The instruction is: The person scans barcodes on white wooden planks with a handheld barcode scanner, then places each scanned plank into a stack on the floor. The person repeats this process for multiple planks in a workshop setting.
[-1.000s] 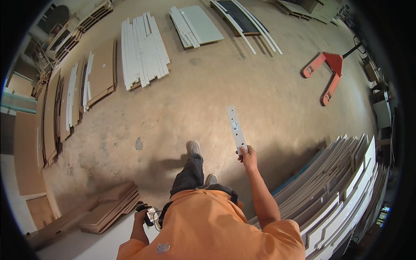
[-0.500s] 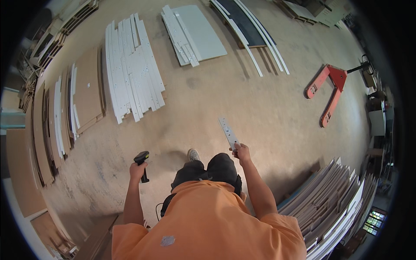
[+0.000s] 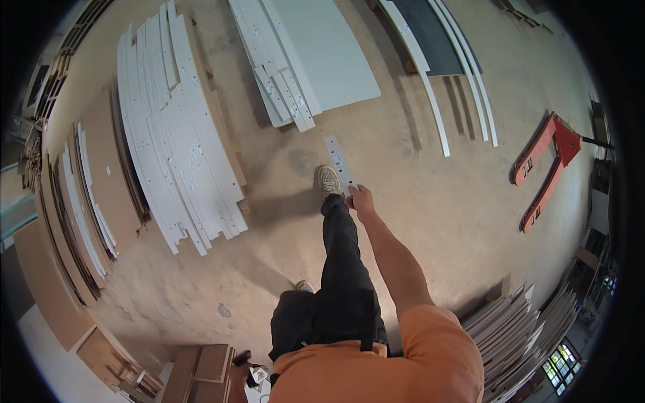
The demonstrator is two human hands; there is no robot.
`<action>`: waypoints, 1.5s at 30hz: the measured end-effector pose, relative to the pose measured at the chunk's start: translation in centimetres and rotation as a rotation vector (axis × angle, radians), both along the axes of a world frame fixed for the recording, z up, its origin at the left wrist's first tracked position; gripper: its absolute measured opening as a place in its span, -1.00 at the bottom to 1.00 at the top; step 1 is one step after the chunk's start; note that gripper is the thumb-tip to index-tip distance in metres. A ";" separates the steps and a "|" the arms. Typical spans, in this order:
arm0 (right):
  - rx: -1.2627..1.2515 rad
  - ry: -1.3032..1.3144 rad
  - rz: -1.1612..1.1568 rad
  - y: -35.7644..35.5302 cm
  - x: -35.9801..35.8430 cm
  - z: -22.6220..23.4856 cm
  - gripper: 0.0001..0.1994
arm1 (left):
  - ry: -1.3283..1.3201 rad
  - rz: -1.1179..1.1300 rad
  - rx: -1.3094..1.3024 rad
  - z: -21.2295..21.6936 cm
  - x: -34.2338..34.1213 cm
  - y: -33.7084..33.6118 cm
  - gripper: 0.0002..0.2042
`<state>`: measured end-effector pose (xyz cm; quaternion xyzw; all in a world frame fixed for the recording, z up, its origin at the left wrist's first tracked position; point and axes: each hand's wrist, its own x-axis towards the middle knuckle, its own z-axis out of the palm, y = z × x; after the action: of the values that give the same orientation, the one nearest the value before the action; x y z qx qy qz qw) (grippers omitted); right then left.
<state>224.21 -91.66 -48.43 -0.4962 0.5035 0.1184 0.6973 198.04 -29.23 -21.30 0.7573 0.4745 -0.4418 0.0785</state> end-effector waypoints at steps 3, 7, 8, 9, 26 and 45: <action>-0.075 0.018 0.074 -2.7 7.4 -7.1 -0.71 | 0.287 -0.071 -0.011 4.3 -0.7 -3.3 -0.53; -0.117 0.061 0.178 -4.2 12.9 -10.7 -0.71 | 0.107 0.359 0.006 6.4 3.2 -8.5 -0.71; -0.118 0.111 0.196 -4.5 13.7 -10.7 -0.71 | 0.103 0.352 -0.014 6.4 4.7 -9.4 -0.70; -0.081 0.077 0.177 -4.5 13.9 -10.5 -0.71 | 0.101 0.344 -0.034 6.5 6.1 -10.2 -0.70; 0.033 0.092 0.045 -3.7 12.2 -7.6 -0.69 | -0.042 0.388 -0.171 4.3 15.5 -14.6 -0.62; -0.021 -0.019 0.103 -3.8 12.1 -8.0 -0.69 | 0.126 0.264 -0.106 3.0 11.7 -15.1 -0.79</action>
<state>236.30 -95.50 -56.47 -0.5298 0.4718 0.1442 0.6899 209.75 -44.37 -18.30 0.6540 0.5500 -0.4985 0.1457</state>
